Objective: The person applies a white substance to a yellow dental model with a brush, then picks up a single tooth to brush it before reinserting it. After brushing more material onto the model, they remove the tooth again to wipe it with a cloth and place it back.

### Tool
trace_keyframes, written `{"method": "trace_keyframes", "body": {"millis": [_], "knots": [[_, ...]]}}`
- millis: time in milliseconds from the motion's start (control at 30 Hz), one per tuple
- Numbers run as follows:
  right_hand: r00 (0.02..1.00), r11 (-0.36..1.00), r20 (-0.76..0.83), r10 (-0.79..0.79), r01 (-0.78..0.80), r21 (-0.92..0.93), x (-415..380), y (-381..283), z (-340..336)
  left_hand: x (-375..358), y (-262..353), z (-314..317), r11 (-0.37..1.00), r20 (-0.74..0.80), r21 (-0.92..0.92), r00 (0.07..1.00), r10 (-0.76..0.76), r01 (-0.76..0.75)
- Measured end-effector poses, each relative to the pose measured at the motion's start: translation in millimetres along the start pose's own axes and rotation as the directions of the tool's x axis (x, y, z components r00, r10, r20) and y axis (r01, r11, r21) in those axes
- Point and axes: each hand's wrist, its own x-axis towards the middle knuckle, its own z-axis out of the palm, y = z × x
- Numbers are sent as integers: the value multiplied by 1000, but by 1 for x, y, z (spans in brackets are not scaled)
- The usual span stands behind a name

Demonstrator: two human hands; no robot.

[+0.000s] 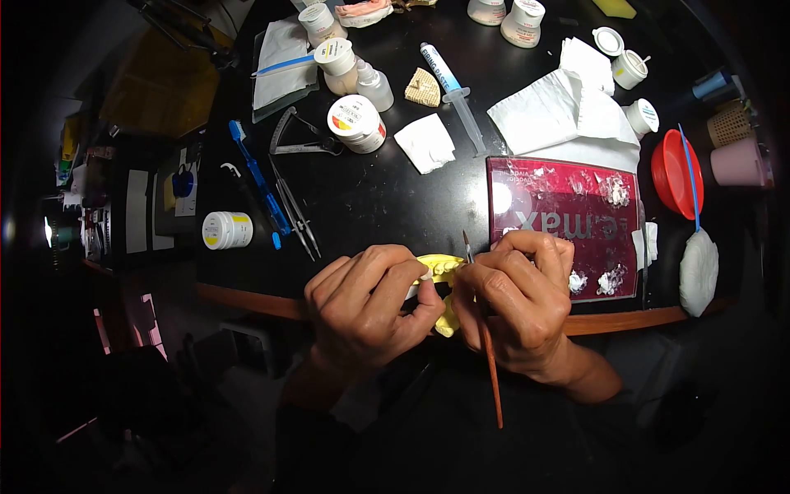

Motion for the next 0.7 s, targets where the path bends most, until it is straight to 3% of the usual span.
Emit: {"method": "trace_keyframes", "body": {"millis": [700], "knots": [[1000, 1000, 12, -7, 7, 2, 2, -1, -2, 1, 3, -2, 998, 53, -25, 997, -50, 51]]}}
